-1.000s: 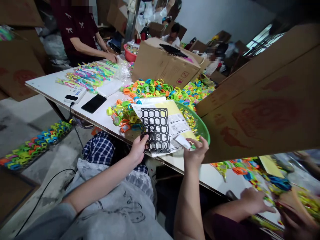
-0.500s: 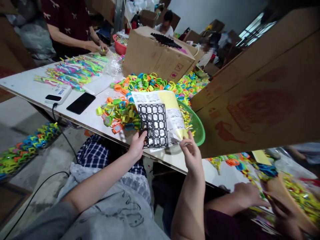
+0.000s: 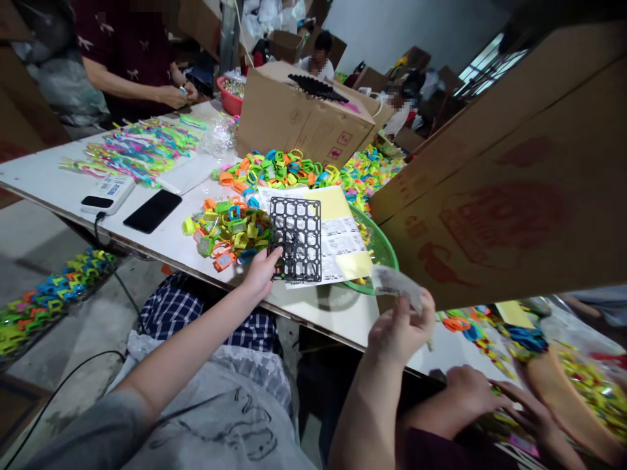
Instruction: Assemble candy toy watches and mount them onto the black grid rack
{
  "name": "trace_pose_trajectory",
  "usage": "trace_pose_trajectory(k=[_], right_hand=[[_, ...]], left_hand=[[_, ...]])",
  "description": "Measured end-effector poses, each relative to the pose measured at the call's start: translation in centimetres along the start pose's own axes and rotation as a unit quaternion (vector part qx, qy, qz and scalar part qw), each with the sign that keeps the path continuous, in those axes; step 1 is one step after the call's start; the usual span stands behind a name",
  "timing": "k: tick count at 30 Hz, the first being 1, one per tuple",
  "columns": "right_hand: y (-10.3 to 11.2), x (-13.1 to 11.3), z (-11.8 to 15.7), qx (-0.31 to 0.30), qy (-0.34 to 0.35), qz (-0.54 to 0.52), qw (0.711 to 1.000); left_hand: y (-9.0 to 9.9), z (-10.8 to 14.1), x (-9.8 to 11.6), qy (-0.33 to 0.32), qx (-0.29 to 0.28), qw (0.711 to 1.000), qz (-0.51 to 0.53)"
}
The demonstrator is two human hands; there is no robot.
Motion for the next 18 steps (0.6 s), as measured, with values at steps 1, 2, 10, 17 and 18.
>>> trace_pose_trajectory(k=[1, 2, 10, 17, 18], right_hand=[[-0.3, -0.6, 0.4, -0.002, 0.01, 0.018, 1.0], [-0.6, -1.2, 0.9, -0.007, 0.014, 0.033, 0.999], [0.1, -1.2, 4.4, -0.063, -0.065, 0.08, 0.993], [0.1, 2.3, 6.2, -0.125, -0.097, 0.074, 0.985], [-0.6, 2.4, 6.5, -0.134, -0.101, 0.064, 0.984]], left_hand=[[-0.5, -1.0, 0.8, -0.008, -0.007, 1.0, -0.007], [-1.1, -2.2, 1.8, -0.017, -0.017, 1.0, -0.02], [-4.3, -11.4, 12.8, -0.078, -0.075, 0.984, -0.138], [0.0, -4.8, 14.1, -0.23, -0.012, 0.961, -0.155], [0.9, -3.5, 12.5, -0.202, -0.011, 0.968, -0.146]])
Point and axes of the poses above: each hand's wrist, its own z-axis away from the middle knuckle, its own y-axis out of the back of the hand, x = y × z, the point moved 7 cm from there along -z, towards the middle knuckle, and after that the axes turned 11 degrees about -z, right-handed, at the moved point
